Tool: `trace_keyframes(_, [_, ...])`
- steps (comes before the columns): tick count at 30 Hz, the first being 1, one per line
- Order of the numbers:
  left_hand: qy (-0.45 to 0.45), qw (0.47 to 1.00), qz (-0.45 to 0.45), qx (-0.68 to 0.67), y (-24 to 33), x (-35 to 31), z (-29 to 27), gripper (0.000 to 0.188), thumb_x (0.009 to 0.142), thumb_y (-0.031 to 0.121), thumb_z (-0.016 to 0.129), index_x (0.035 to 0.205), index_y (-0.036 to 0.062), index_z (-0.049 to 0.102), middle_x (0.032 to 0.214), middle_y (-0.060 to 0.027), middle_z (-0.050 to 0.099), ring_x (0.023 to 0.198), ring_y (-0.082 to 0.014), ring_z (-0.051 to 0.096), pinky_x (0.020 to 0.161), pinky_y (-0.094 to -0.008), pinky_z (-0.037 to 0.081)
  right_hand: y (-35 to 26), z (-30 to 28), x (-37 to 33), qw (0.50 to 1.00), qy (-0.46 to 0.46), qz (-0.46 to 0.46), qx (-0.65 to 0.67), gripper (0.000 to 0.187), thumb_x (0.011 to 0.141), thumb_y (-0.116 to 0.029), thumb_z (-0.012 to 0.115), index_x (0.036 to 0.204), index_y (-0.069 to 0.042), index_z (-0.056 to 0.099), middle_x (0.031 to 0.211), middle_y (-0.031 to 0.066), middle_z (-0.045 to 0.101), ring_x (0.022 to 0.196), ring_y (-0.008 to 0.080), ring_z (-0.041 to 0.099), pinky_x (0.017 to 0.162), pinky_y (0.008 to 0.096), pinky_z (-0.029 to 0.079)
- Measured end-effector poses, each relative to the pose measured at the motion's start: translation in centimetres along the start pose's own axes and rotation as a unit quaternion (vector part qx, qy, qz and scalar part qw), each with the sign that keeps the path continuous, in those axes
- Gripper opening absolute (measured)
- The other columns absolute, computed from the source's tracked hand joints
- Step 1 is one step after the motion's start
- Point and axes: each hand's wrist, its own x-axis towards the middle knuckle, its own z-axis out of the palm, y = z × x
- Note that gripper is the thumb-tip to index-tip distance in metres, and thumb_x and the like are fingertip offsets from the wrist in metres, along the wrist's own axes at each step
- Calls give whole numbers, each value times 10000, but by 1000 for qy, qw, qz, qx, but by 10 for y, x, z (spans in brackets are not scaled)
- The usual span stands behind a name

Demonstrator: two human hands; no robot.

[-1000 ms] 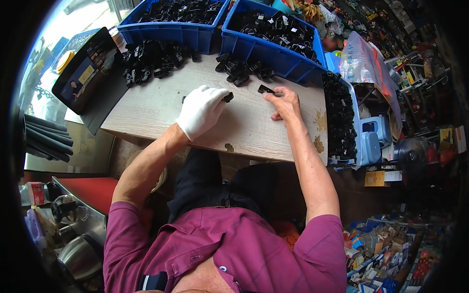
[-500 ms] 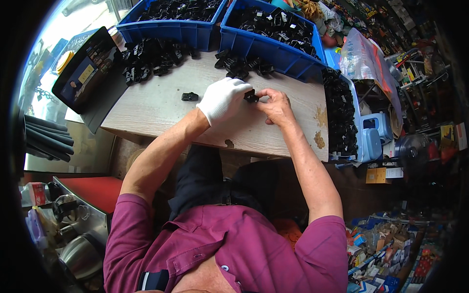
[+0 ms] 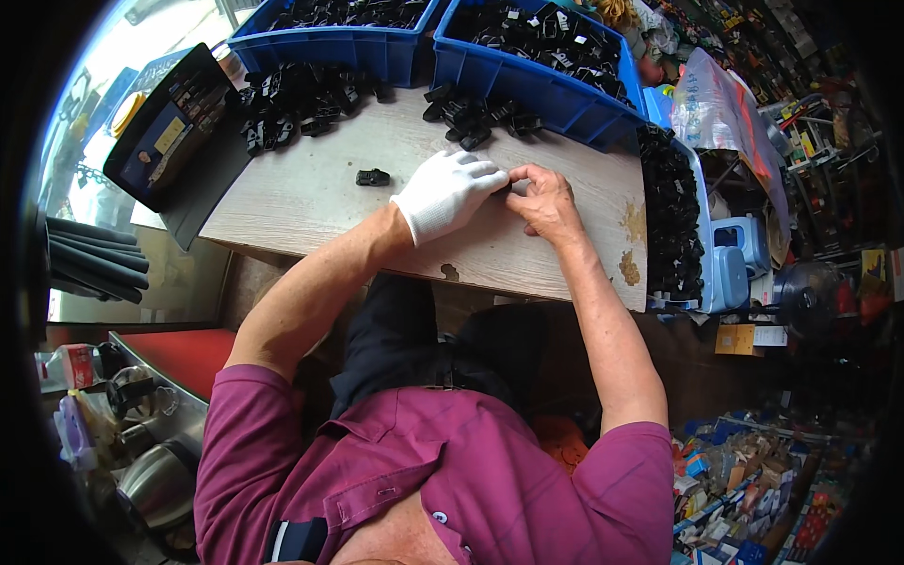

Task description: Sorting and inspecting small black plastic hardware components at a workbench.

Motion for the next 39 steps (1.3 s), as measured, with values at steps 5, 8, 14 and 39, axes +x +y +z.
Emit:
trace_keyframes(5, [-17,999,-20,31,12,-7,-1,296,862,131,630,1150,96,688,1091,-70,699,1046,-295,654,893,-419,515,-11,0,-2,1000,-13,-13,-20,308,781,-108,721,1088,-91,738,531,-46,454,455,74,464,402,268,484])
trace_keyframes(8, [11,999,-22,44,15,-10,-4,300,848,132,634,1142,84,672,1116,-94,683,1048,-318,644,901,-429,509,-8,2,1,999,-16,-18,-42,309,776,-127,741,1084,-98,740,522,-40,464,449,79,474,401,274,487])
trace_keyframes(14, [124,982,-98,107,18,-46,-71,367,745,-8,645,1103,55,692,1140,-146,670,1054,-370,627,856,-463,529,10,1,-8,990,52,19,129,386,815,-191,845,1067,28,651,577,-61,479,440,54,448,400,248,459])
trace_keyframes(39, [56,971,-196,128,-24,-72,-85,257,904,186,703,1139,85,677,979,-115,711,938,-338,658,796,-428,553,74,-112,12,871,380,122,288,416,847,-203,821,1209,-106,640,613,26,494,562,197,587,571,486,626])
